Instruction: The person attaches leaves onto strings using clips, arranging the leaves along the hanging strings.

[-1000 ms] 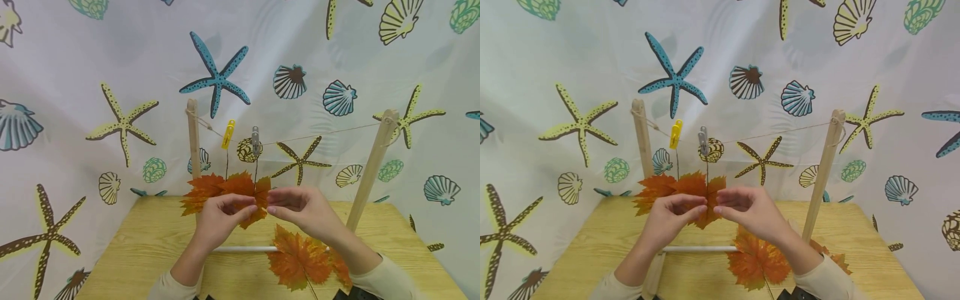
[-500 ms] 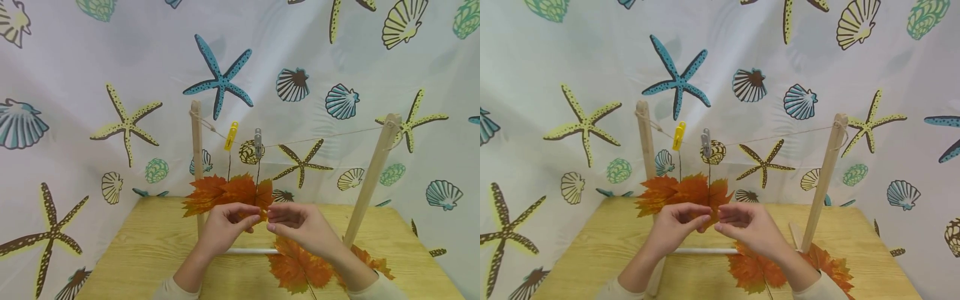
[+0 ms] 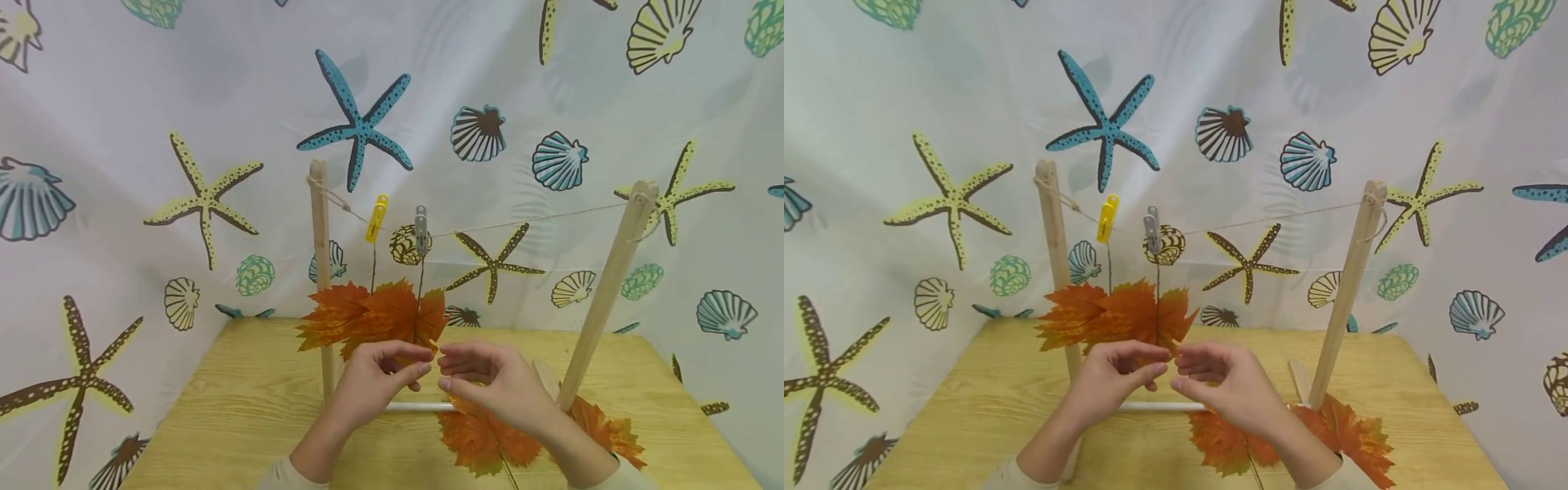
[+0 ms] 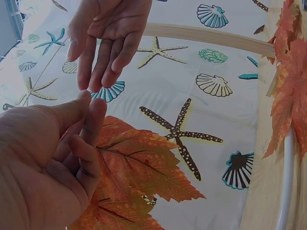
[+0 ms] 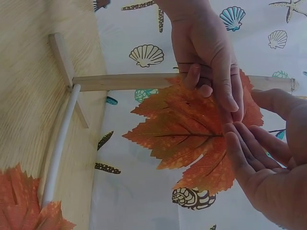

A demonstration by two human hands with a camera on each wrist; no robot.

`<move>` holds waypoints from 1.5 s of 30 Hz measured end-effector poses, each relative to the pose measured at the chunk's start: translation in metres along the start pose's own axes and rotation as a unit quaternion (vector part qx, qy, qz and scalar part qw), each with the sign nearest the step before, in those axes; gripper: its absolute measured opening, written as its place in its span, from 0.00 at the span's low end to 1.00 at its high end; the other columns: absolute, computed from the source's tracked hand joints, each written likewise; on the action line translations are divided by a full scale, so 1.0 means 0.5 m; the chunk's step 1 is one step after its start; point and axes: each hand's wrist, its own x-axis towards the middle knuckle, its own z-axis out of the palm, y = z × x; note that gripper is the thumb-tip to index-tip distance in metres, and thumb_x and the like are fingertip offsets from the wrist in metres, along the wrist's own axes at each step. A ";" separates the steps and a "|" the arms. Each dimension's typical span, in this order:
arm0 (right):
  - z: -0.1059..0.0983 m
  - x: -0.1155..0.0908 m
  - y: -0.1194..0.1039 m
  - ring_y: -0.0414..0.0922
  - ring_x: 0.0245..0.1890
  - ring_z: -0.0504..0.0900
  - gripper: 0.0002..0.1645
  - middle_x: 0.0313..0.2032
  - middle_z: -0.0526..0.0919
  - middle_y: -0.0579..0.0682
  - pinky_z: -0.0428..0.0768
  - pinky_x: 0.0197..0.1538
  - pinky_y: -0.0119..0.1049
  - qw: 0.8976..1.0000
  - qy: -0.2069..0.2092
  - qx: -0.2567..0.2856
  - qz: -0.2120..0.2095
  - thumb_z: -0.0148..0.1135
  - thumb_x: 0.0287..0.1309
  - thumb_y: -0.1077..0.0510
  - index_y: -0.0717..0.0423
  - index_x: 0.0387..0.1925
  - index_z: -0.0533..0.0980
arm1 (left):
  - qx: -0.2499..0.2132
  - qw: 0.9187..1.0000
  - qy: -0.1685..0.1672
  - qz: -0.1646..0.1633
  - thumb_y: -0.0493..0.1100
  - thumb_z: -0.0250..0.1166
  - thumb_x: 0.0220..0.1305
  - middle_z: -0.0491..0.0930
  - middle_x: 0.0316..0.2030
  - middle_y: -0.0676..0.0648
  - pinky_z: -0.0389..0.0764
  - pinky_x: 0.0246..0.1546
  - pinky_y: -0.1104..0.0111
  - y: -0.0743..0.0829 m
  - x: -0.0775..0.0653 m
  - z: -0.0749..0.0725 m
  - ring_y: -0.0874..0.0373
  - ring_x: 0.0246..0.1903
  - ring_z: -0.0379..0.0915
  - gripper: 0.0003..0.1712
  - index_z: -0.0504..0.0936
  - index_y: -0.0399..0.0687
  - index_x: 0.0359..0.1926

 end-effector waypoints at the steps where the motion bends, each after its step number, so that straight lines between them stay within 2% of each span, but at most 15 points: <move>1: 0.000 -0.001 0.002 0.48 0.50 0.86 0.26 0.51 0.85 0.60 0.83 0.51 0.32 1.000 0.000 -0.002 -0.001 0.69 0.62 0.55 0.62 0.59 0.77 | -0.002 1.000 0.000 -0.001 0.47 0.72 0.62 0.89 0.35 0.47 0.65 0.18 0.73 -0.001 0.000 0.001 0.58 0.26 0.82 0.11 0.89 0.53 0.45; 4: 0.000 -0.004 0.010 0.48 0.49 0.86 0.26 0.50 0.85 0.60 0.83 0.51 0.32 1.000 0.001 -0.001 -0.002 0.69 0.62 0.55 0.61 0.58 0.77 | -0.006 1.000 -0.002 0.001 0.47 0.72 0.62 0.88 0.33 0.46 0.66 0.17 0.73 -0.006 0.000 0.005 0.57 0.26 0.82 0.11 0.89 0.53 0.45; 10: 0.002 -0.014 0.033 0.46 0.48 0.87 0.24 0.49 0.86 0.60 0.83 0.51 0.32 1.000 0.003 0.006 -0.001 0.69 0.61 0.57 0.63 0.56 0.78 | -0.008 1.000 -0.003 0.001 0.48 0.72 0.61 0.89 0.38 0.47 0.69 0.19 0.73 -0.015 0.001 0.011 0.58 0.26 0.83 0.11 0.89 0.54 0.45; 17: 0.007 -0.028 0.052 0.52 0.50 0.86 0.26 0.50 0.85 0.62 0.83 0.51 0.32 1.000 -0.005 0.028 0.012 0.69 0.62 0.57 0.65 0.58 0.76 | -0.031 0.999 -0.009 -0.037 0.49 0.72 0.61 0.89 0.43 0.47 0.71 0.19 0.72 -0.035 -0.009 0.018 0.54 0.27 0.83 0.14 0.89 0.51 0.47; 23: 0.012 -0.040 0.066 0.53 0.50 0.85 0.26 0.50 0.85 0.62 0.83 0.52 0.31 0.999 -0.005 0.031 0.025 0.69 0.62 0.57 0.66 0.58 0.76 | -0.043 0.997 -0.010 -0.057 0.49 0.72 0.62 0.88 0.47 0.47 0.70 0.19 0.73 -0.055 -0.017 0.020 0.51 0.27 0.82 0.15 0.89 0.50 0.47; 27: 0.018 -0.047 0.077 0.52 0.50 0.86 0.26 0.51 0.84 0.62 0.83 0.52 0.31 0.999 -0.004 0.033 0.037 0.69 0.62 0.56 0.66 0.58 0.77 | -0.045 0.997 -0.011 -0.056 0.49 0.72 0.61 0.88 0.46 0.46 0.71 0.20 0.73 -0.061 -0.020 0.022 0.53 0.27 0.82 0.14 0.89 0.49 0.46; 33: 0.022 -0.051 0.092 0.43 0.48 0.86 0.27 0.52 0.84 0.63 0.83 0.52 0.31 0.998 -0.006 0.043 0.048 0.69 0.62 0.55 0.65 0.58 0.77 | -0.050 0.997 -0.021 -0.056 0.49 0.72 0.62 0.88 0.46 0.45 0.70 0.19 0.73 -0.066 -0.026 0.026 0.56 0.27 0.82 0.15 0.88 0.48 0.47; 40: 0.023 -0.058 0.101 0.43 0.48 0.86 0.28 0.54 0.82 0.63 0.83 0.52 0.31 0.996 -0.013 0.059 0.069 0.69 0.62 0.54 0.65 0.59 0.76 | -0.052 0.997 -0.032 -0.051 0.50 0.71 0.62 0.88 0.45 0.46 0.61 0.15 0.74 -0.081 -0.025 0.031 0.57 0.26 0.82 0.15 0.89 0.50 0.47; 45: 0.024 -0.061 0.110 0.42 0.48 0.86 0.27 0.54 0.82 0.64 0.83 0.52 0.31 0.996 -0.015 0.061 0.065 0.68 0.62 0.55 0.65 0.59 0.77 | -0.046 0.997 -0.035 -0.048 0.51 0.72 0.62 0.88 0.44 0.47 0.62 0.16 0.75 -0.089 -0.026 0.033 0.57 0.26 0.83 0.14 0.89 0.52 0.46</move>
